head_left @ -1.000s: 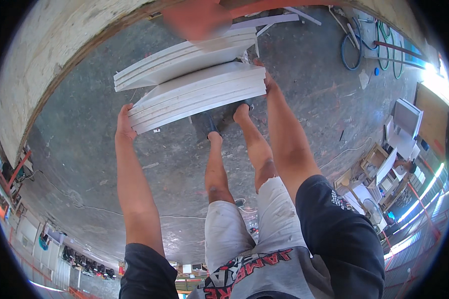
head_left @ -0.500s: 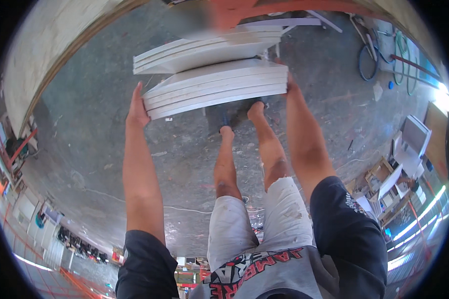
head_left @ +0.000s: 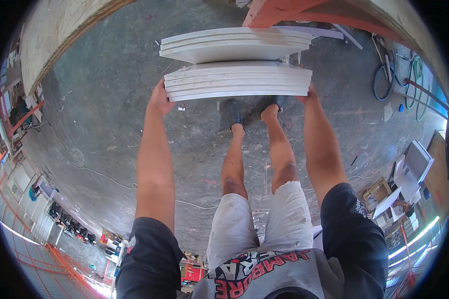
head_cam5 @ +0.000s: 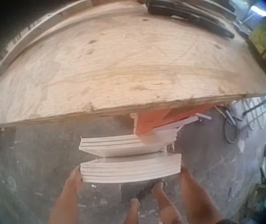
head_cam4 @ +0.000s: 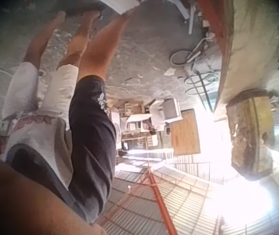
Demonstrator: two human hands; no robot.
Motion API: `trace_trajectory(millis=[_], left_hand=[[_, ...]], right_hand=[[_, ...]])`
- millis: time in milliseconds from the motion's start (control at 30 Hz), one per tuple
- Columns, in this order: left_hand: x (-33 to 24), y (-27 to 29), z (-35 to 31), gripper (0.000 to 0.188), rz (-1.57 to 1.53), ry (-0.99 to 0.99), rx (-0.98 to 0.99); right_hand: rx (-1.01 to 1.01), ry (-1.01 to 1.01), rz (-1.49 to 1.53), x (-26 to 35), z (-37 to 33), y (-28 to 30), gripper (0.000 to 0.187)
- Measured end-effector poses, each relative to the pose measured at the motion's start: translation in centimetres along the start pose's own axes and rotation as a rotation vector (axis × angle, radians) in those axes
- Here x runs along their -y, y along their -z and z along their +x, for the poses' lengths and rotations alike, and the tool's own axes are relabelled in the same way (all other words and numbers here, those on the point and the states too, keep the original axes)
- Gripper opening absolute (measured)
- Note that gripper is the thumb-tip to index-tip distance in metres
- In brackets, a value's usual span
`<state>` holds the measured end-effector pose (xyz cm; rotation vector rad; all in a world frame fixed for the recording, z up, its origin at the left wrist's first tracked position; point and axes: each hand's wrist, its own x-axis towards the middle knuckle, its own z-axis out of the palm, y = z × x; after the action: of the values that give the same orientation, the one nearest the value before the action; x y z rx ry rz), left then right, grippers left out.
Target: The person carries white panels across a workshop and places them inside the cubby sections of a large white shelving unit.
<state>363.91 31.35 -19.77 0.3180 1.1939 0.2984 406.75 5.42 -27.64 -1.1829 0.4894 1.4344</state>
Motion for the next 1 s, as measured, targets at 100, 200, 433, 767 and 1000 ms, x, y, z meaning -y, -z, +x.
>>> trace_trajectory(millis=[100, 200, 433, 767, 1000], left_hand=[[0.6, 0.3, 0.3, 0.038, 0.017, 0.052, -0.086], [0.6, 0.2, 0.7, 0.033, -0.005, 0.032, -0.086], [0.0, 0.6, 0.7, 0.034, -0.006, 0.024, -0.126], [-0.9, -1.9, 0.5, 0.049, 0.087, 0.067, -0.156], [-0.8, -0.9, 0.9, 0.052, 0.112, 0.090, -0.202]], right_hand=[[-0.055, -0.001, -0.003, 0.1, 0.4, 1.3, 0.045], [0.064, 0.026, 0.054, 0.0, 0.9, 2.3, 0.043], [0.042, 0.017, 0.077, -0.5, 1.7, 0.9, 0.043], [-0.042, 0.181, 0.276, -1.2, 0.6, -0.2, 0.051], [-0.067, 0.127, 0.285, -0.8, 0.4, -1.4, 0.056]])
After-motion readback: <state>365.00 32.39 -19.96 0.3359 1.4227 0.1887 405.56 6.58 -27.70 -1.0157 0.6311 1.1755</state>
